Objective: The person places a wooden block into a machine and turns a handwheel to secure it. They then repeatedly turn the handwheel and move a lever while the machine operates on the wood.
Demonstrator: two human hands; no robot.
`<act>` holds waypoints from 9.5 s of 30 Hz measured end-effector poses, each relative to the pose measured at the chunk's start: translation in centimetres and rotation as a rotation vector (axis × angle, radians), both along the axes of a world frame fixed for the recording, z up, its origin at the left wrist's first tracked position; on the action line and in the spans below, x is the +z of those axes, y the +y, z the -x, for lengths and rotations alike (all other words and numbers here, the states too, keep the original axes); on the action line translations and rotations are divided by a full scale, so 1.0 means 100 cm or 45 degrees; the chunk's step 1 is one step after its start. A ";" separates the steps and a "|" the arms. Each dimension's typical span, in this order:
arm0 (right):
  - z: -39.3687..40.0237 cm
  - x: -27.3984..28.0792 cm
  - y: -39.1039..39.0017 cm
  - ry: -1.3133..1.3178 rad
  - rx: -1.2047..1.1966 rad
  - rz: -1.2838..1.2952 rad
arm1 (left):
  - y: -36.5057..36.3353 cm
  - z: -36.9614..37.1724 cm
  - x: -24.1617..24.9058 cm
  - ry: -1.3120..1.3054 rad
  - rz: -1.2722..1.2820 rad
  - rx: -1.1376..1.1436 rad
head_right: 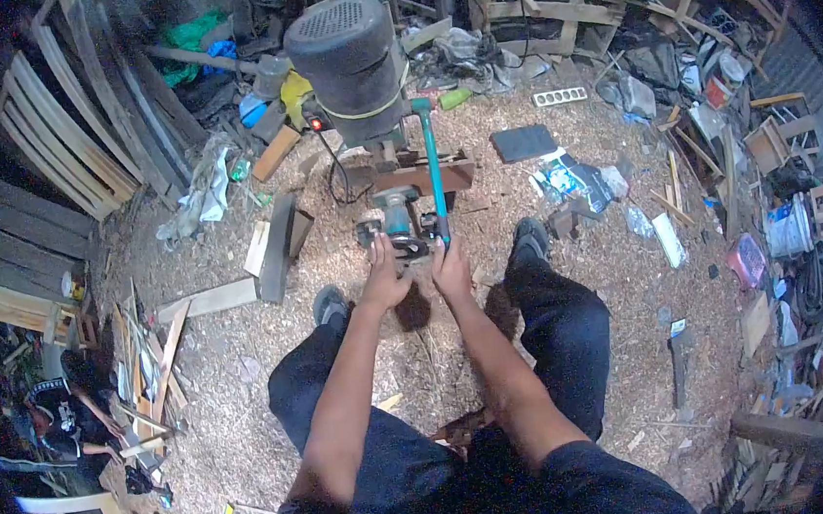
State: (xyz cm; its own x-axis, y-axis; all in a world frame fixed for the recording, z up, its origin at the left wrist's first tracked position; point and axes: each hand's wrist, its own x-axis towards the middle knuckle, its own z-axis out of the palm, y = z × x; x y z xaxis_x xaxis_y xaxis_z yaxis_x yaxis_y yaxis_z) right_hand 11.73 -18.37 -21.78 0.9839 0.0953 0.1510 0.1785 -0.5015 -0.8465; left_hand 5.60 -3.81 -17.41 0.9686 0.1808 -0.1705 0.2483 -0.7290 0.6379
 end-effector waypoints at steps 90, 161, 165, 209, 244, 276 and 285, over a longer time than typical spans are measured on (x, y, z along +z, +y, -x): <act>-0.032 0.053 0.006 0.203 0.964 0.764 | -0.008 0.006 -0.007 -0.021 -0.175 0.217; -0.016 0.304 -0.019 0.531 0.410 0.490 | -0.008 0.047 0.115 -0.414 -0.406 0.141; 0.003 0.255 -0.018 0.275 0.146 0.324 | 0.000 0.041 0.101 -0.258 -0.306 0.239; 0.008 0.280 -0.022 0.327 0.158 0.258 | 0.014 0.011 -0.028 0.014 -0.107 0.116; -0.008 -0.077 0.002 -0.087 -0.018 0.042 | 0.013 0.016 -0.016 0.003 -0.057 0.104; 0.036 0.117 -0.022 -0.564 0.034 -0.316 | 0.018 0.022 0.021 -0.297 -0.103 0.202; 0.003 0.307 -0.010 -0.795 0.249 -0.669 | 0.012 0.038 0.152 -0.888 0.057 0.466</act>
